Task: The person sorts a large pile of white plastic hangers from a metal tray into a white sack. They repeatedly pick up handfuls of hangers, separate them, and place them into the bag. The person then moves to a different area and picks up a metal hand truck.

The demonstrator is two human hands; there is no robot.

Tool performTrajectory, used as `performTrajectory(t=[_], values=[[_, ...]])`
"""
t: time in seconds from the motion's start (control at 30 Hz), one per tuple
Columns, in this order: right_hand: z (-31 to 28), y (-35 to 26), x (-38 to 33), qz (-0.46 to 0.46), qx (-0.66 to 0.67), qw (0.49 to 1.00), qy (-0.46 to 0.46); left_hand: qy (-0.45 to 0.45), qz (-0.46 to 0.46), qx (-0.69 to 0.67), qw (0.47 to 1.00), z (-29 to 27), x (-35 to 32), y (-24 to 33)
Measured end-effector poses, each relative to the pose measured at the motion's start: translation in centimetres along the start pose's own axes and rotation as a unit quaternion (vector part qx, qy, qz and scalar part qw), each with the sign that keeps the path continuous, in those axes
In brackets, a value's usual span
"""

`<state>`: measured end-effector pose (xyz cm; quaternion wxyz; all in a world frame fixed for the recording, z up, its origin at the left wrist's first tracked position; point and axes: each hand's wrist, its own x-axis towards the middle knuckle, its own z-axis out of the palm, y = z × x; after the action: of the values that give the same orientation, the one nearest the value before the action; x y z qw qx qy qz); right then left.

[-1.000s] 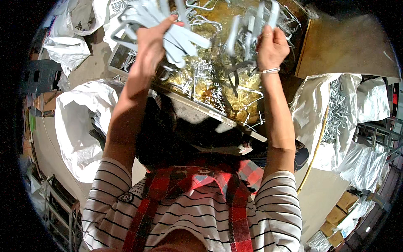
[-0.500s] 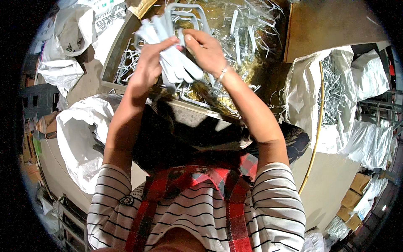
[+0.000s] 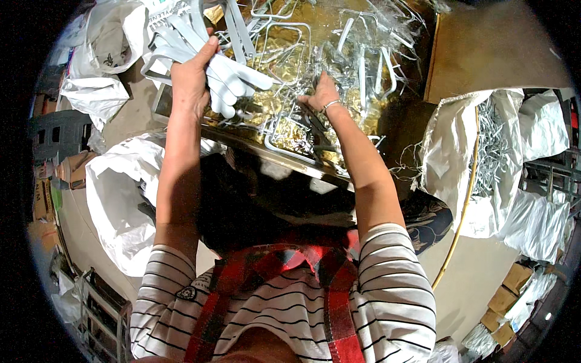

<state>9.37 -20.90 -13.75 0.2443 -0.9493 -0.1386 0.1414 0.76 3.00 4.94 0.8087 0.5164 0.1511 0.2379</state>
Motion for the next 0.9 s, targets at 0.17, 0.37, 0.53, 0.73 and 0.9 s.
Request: performTrajectory(t=[0.17, 0.37, 0.53, 0.73, 0.9], values=[[4.4, 0.3, -1.6, 0.007, -0.206, 0.978, -0.027, 0.019, -0.052, 0.001, 0.998, -0.6, 0.2, -0.1], [1.1, 1.3, -2.7, -0.007, -0.113, 0.994, -0.006, 0.01, -0.077, 0.101, 0.992, 0.0, 0.1, -0.7], [-11.1, -1.8, -4.3, -0.135, -0.108, 0.984, -0.029, -0.081, -0.118, 0.353, 0.925, 1.2, -0.8, -1.5], [-21.8, -9.8, -7.8, -0.244, -0.147, 0.949, -0.139, -0.311, -0.027, 0.26, 0.914, 3.9, -2.6, -5.0], [-24.3, -13.0, -8.2, -0.255, -0.133, 0.955, -0.074, -0.417, -0.132, 0.048, 0.898, 5.1, -4.4, -5.0]])
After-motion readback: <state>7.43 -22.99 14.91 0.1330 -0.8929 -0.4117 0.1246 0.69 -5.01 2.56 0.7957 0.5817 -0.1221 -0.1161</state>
